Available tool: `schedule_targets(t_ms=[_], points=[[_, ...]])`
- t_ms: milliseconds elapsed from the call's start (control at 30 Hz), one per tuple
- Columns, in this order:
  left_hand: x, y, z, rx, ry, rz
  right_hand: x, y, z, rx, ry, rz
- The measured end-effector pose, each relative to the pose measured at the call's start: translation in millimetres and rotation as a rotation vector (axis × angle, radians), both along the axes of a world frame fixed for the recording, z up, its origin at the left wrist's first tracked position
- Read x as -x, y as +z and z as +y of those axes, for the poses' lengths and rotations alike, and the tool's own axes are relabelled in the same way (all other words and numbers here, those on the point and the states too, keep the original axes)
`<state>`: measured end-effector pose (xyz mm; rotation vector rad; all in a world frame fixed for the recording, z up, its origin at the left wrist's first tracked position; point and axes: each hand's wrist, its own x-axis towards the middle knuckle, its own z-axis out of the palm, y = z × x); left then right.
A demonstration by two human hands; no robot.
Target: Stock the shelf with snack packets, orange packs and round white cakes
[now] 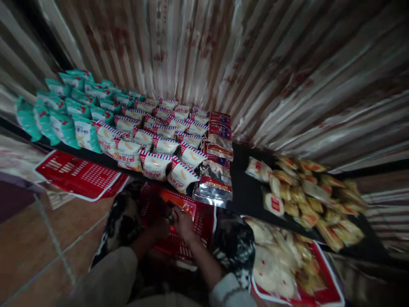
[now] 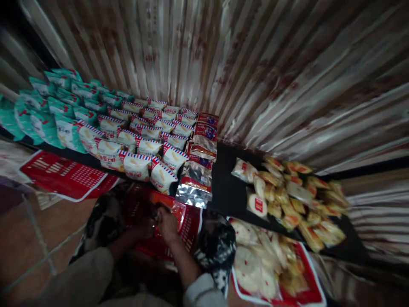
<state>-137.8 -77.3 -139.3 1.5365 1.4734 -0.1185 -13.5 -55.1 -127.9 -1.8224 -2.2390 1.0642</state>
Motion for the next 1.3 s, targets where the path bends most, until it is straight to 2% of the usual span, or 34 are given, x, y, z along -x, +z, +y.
schedule_targets(t_ms=[133,200,333,433,633,733,833,933,1100,1300], points=[[-3,24.6,-25,-0.045,0.026,0.052,-11,24,-16,-0.107,0.034,0.163],[-5,31.6,-41,-0.117,0.087,0.015,-18,36,-23,-0.146,0.017,0.248],[-7,37.6,-67,-0.331,0.395,-0.183,-32,67,-33,-0.163,-0.071,0.413],[-4,47.6,-74,-0.394,0.582,-0.275,-42,92,-39,-0.157,-0.146,0.528],[1,95.8,-69,-0.390,0.756,-0.576,-58,128,-49,-0.163,-0.284,0.737],[-3,125.4,-60,-0.412,0.738,-0.702,-64,137,-53,-0.135,-0.327,0.804],[-11,152.4,-48,-0.458,0.691,-0.676,-68,146,-55,-0.103,-0.372,0.849],[-21,172.0,-32,-0.416,0.646,-0.756,-73,160,-53,-0.100,-0.417,0.901],[-36,188.2,-5,-0.272,0.508,-1.030,-81,181,-43,-0.106,-0.531,0.992],[-51,203.1,20,-0.287,0.364,-1.033,-93,183,-25,-0.119,-0.699,1.052]])
